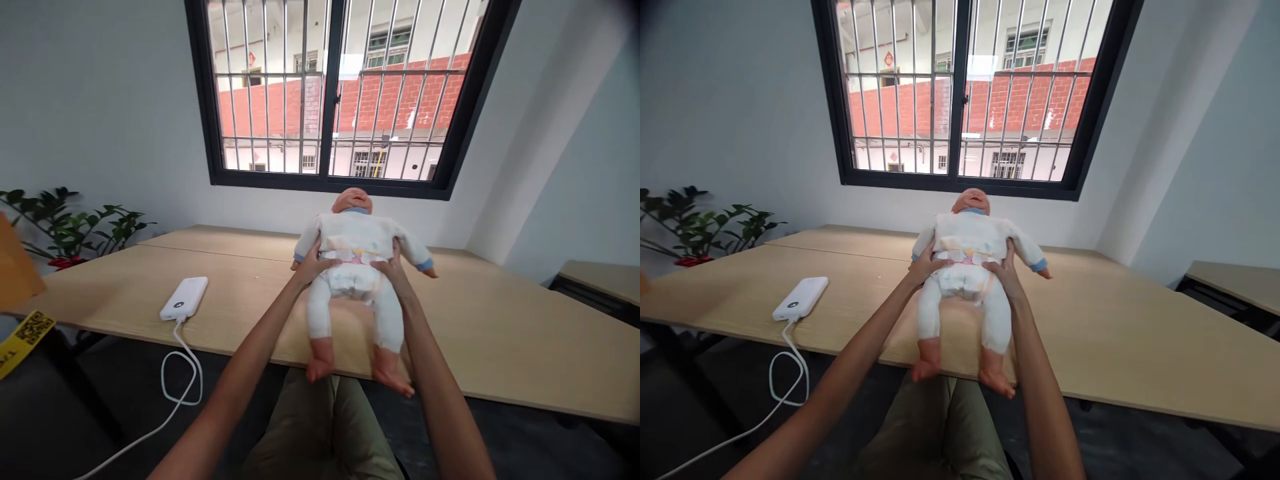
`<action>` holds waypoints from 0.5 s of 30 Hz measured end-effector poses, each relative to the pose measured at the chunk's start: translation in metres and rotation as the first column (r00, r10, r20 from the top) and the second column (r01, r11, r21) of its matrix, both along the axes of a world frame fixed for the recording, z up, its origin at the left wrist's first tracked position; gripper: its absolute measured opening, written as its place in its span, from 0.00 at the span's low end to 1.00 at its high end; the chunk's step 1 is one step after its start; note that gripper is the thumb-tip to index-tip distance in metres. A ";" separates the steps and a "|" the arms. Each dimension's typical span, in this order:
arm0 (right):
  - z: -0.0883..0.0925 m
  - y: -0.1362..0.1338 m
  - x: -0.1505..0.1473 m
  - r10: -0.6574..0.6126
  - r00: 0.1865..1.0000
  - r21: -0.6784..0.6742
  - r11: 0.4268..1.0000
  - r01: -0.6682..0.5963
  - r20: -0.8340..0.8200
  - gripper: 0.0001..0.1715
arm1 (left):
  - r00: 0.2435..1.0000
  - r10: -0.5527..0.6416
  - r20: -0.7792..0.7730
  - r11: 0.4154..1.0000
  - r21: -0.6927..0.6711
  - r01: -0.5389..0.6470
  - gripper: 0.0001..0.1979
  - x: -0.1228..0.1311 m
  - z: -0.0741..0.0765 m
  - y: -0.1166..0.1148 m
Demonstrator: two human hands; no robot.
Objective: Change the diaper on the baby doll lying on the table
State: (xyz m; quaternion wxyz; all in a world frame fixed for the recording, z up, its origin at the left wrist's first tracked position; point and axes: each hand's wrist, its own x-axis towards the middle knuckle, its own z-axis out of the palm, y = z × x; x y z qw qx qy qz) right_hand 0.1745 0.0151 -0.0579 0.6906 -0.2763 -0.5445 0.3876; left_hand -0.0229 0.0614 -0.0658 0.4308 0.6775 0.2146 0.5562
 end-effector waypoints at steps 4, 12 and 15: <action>0.006 -0.046 -0.003 0.021 0.998 -0.030 0.999 -0.023 -0.067 0.49 | 0.999 -0.023 0.026 0.994 0.112 0.019 0.50 -0.010 0.006 -0.051; -0.044 -0.114 -0.002 -0.202 0.977 -0.302 0.938 0.173 -0.066 0.56 | 0.968 0.108 -0.227 0.985 -0.107 -0.135 0.49 -0.045 -0.060 -0.154; -0.067 -0.141 -0.008 -0.240 0.970 -0.402 0.893 0.202 -0.048 0.52 | 0.961 0.030 -0.276 0.958 -0.267 -0.107 0.45 -0.054 -0.090 -0.181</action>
